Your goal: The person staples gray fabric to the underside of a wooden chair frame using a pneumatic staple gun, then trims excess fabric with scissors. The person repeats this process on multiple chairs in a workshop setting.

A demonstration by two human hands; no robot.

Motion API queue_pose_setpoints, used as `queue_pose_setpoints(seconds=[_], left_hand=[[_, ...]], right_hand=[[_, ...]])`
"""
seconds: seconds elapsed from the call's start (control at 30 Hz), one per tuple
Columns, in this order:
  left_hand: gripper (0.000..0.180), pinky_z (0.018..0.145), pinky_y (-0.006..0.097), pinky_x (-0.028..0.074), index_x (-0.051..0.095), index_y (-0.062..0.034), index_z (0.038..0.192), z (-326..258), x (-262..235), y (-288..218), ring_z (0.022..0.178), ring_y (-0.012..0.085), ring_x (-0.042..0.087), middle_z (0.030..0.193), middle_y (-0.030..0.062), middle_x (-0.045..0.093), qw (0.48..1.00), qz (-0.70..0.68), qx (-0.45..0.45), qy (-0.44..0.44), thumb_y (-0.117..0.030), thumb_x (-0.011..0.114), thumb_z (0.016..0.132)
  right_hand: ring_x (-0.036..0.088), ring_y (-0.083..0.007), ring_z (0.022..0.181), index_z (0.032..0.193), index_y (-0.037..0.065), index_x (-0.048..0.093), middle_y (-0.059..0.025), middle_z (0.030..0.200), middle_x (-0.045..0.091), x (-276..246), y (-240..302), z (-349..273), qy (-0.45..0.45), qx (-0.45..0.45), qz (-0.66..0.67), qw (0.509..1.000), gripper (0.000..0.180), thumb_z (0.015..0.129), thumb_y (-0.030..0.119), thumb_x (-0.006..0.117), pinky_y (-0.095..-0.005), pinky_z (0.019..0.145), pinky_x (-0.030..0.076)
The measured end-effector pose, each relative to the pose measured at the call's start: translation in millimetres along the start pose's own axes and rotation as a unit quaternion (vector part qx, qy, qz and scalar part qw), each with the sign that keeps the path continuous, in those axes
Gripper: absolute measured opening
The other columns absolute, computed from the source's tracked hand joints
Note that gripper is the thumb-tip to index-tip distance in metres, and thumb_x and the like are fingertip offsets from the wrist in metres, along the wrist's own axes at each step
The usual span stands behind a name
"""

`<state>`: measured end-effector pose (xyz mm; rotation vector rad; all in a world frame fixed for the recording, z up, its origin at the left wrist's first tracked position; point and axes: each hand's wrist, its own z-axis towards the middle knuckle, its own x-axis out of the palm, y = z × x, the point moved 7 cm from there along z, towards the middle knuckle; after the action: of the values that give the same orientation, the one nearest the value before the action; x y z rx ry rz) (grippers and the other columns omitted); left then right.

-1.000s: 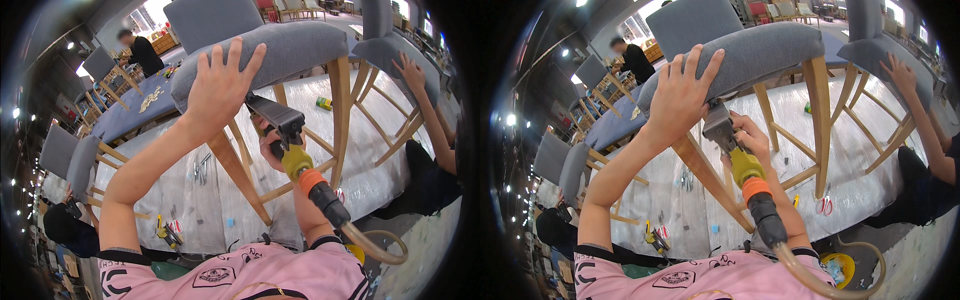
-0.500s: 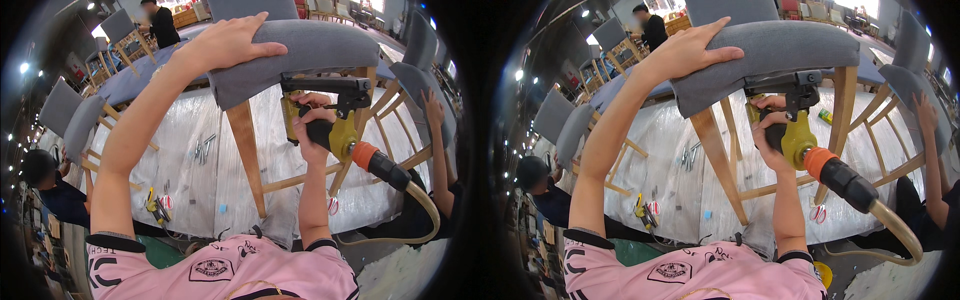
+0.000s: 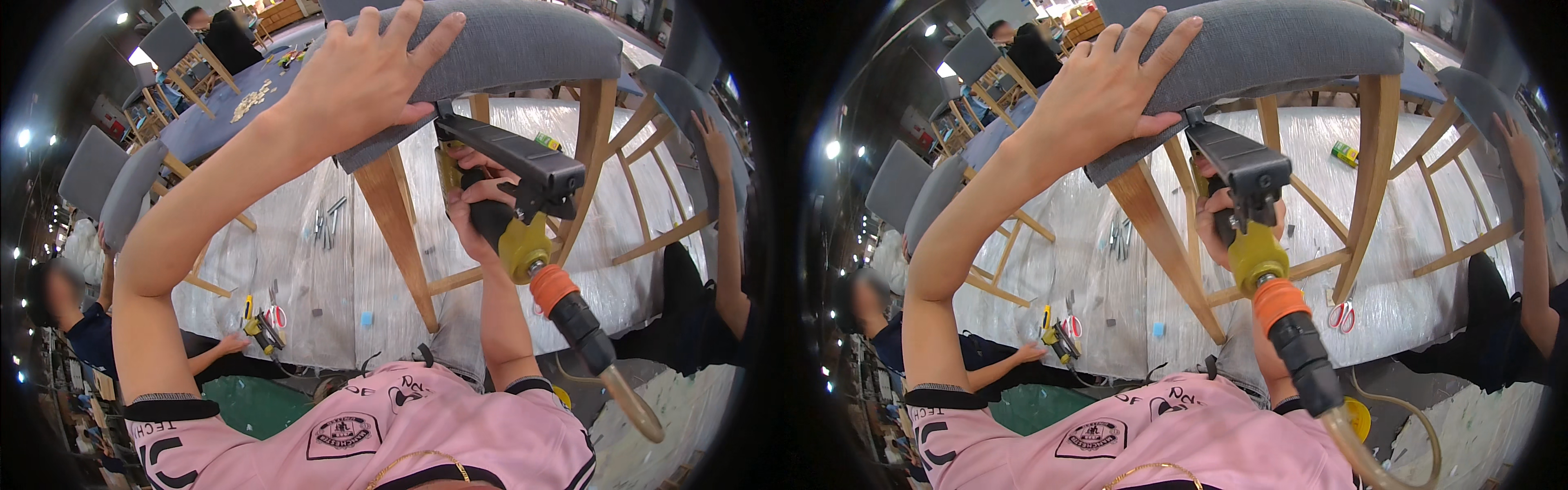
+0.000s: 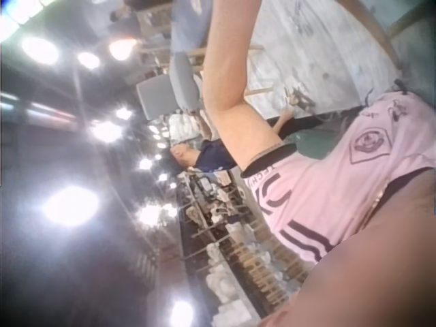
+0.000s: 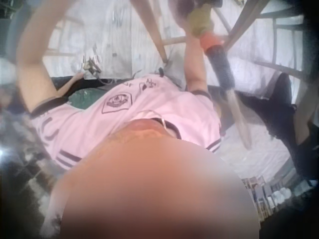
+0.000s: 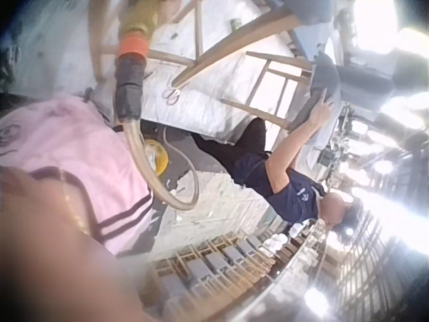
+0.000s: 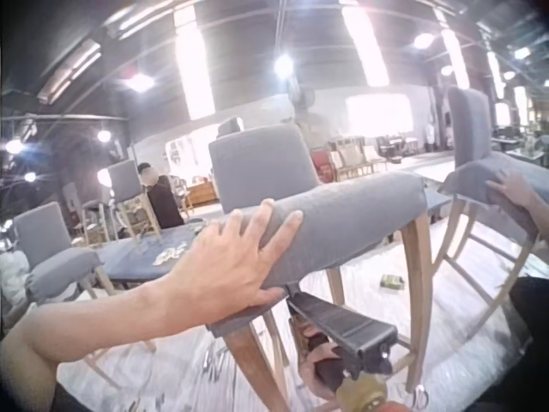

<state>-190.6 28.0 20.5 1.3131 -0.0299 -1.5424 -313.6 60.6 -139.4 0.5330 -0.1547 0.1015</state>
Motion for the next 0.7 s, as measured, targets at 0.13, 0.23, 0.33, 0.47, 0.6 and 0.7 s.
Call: queue_pose_setpoints(seconds=[0.13, 0.23, 0.33, 0.47, 0.6, 0.7], left_hand=[[0.1, 0.091, 0.045, 0.056, 0.028, -0.0165, 0.162, -6, 6, -8, 0.114, 0.034, 0.06, 0.147, 0.0178, 0.046, 0.993, 0.102, -0.016, -0.051, -0.049, 0.08, 0.083], [0.103, 0.094, 0.047, 0.055, 0.025, -0.0181, 0.163, -10, 7, -11, 0.118, 0.0354, 0.058, 0.148, 0.0177, 0.044, 0.997, 0.066, -0.036, -0.021, -0.043, 0.083, 0.081], [0.104, 0.095, 0.047, 0.054, 0.026, -0.0177, 0.163, -8, 5, -16, 0.118, 0.0367, 0.058, 0.147, 0.0183, 0.044, 0.997, 0.062, -0.035, -0.023, -0.041, 0.084, 0.08], [0.109, 0.095, 0.047, 0.054, 0.025, -0.0171, 0.163, -10, -1, -18, 0.12, 0.037, 0.057, 0.149, 0.0195, 0.043, 0.998, 0.047, -0.041, -0.01, -0.038, 0.088, 0.076], [0.115, 0.094, 0.047, 0.053, 0.024, -0.0164, 0.163, -12, 1, -18, 0.119, 0.0374, 0.057, 0.15, 0.0206, 0.042, 0.996, 0.081, -0.043, -0.003, -0.035, 0.091, 0.072], [0.117, 0.091, 0.048, 0.052, 0.025, -0.0167, 0.163, -11, 3, -11, 0.116, 0.039, 0.057, 0.148, 0.0218, 0.043, 0.998, 0.052, -0.03, -0.007, -0.034, 0.093, 0.069]], right_hand=[[0.065, -0.0284, 0.109, 0.09, 0.007, 0.058, -0.0124, 0.113, 0.062, 3, 7, -4, 0.003, -0.02, -0.007, 1.0, 0.022, 0.078, -0.01, 0.067, -0.043, 0.1, 0.051], [0.066, -0.0279, 0.108, 0.089, 0.007, 0.059, -0.0119, 0.112, 0.062, 3, 10, -3, 0.004, -0.019, -0.007, 1.0, 0.024, 0.076, -0.011, 0.067, -0.0419, 0.098, 0.052], [0.067, -0.0268, 0.106, 0.089, 0.008, 0.06, -0.0109, 0.111, 0.063, 1, 9, -4, 0.006, -0.008, -0.011, 1.0, 0.026, 0.074, -0.012, 0.067, -0.04, 0.096, 0.053], [0.063, -0.0156, 0.089, 0.101, 0.004, 0.062, -0.0083, 0.101, 0.064, 0, -12, -11, 0.005, 0.123, -0.035, 0.992, 0.026, 0.078, -0.009, 0.064, -0.0286, 0.079, 0.054], [0.061, -0.0092, 0.081, 0.11, 0.0, 0.061, -0.0078, 0.099, 0.064, 11, -3, -11, 0.02, 0.17, 0.059, 0.984, 0.029, 0.082, -0.006, 0.061, -0.0227, 0.071, 0.054], [0.064, -0.0114, 0.093, 0.11, 0.001, 0.06, -0.0098, 0.105, 0.065, 14, 11, 5, 0.037, 0.073, 0.023, 0.996, 0.028, 0.083, -0.005, 0.065, -0.0239, 0.076, 0.054]])
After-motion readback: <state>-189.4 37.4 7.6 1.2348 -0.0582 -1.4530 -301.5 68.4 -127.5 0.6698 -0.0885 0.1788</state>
